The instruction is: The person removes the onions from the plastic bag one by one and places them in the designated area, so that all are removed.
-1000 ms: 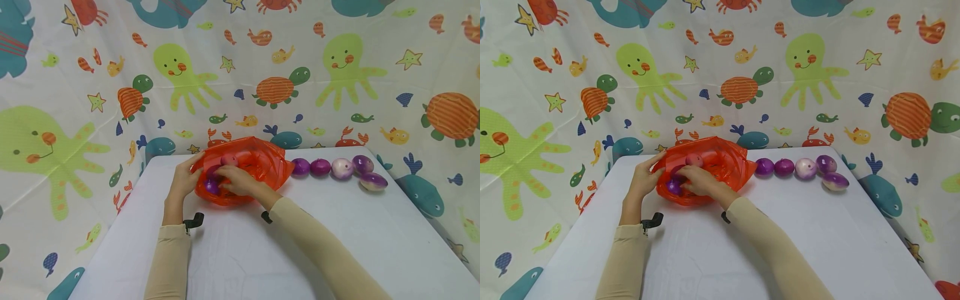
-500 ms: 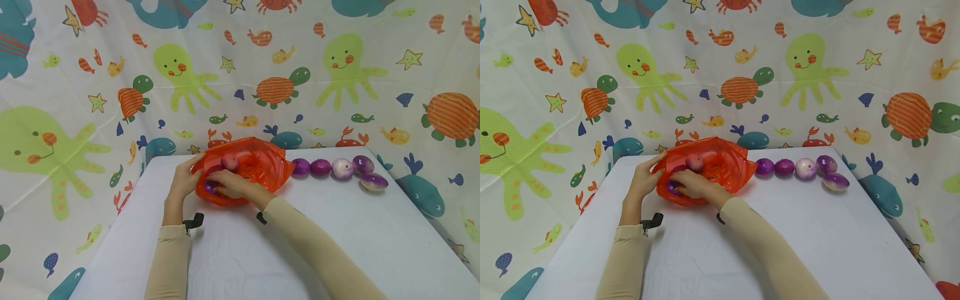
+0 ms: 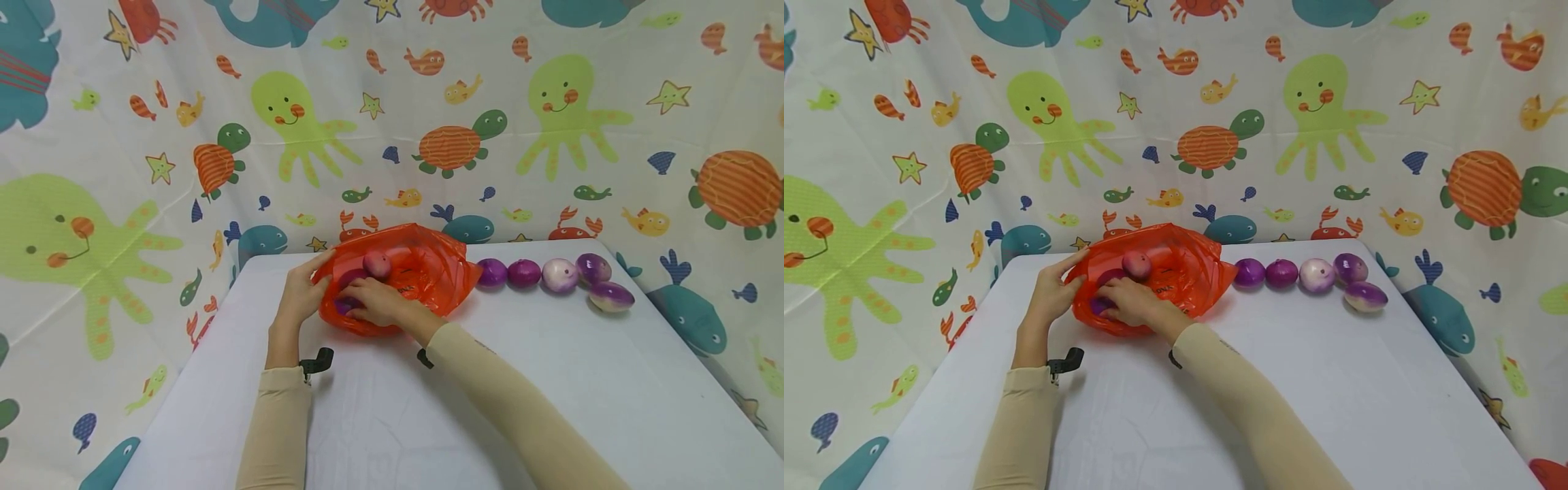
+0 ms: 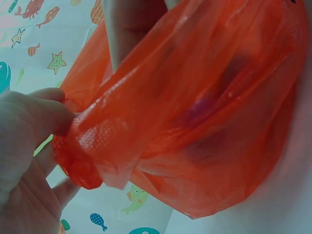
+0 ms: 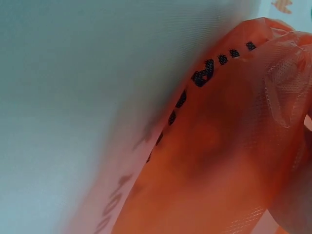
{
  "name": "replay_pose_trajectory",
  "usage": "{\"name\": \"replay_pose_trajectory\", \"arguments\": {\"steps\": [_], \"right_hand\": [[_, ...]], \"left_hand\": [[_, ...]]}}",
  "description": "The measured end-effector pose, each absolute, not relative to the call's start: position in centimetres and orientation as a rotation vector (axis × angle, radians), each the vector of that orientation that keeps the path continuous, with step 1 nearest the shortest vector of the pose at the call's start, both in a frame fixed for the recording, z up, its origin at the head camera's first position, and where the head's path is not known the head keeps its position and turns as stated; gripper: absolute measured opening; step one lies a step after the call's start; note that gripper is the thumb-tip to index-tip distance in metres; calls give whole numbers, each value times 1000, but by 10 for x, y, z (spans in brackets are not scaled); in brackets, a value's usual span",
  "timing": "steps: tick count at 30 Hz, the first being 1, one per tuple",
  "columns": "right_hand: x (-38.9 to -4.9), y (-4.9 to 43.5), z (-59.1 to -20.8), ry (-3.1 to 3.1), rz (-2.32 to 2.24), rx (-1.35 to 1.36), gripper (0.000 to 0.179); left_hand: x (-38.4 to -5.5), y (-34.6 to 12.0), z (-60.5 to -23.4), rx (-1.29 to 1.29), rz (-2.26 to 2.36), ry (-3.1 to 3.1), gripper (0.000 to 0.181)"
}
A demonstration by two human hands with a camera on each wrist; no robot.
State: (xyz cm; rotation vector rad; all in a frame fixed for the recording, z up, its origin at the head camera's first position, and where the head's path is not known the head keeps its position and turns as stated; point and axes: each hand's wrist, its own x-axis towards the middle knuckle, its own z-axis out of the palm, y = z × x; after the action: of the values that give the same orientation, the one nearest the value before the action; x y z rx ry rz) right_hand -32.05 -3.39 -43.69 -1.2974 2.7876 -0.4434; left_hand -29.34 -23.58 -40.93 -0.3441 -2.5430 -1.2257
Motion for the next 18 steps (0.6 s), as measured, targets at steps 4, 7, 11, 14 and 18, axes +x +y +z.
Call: {"name": "replay_pose_trajectory", "arguments": {"steps": [4,7,11,14,18], "right_hand": [[-323,-28,-438,2794,-483,-1258,48],[-324,-21,-438,2794,-505,-1221,50],[-325,-14,-438,2786,-501,-1196,52],[-325,-12,-438,2776,-496,-1196,53],[-325,-10,-439,2756,-522,-1189,54]], "left_hand": [[-294,-235,-410,-345,-1232,-2543,60],[-294,-235,-410,-338,-1239,-2550,61],[-294,-234,-410,-324,-1249,-2559,61],[-293,-234,-411,-318,-1251,-2562,61],[-293,-233,-410,-313,-1261,-2565,61]]}}
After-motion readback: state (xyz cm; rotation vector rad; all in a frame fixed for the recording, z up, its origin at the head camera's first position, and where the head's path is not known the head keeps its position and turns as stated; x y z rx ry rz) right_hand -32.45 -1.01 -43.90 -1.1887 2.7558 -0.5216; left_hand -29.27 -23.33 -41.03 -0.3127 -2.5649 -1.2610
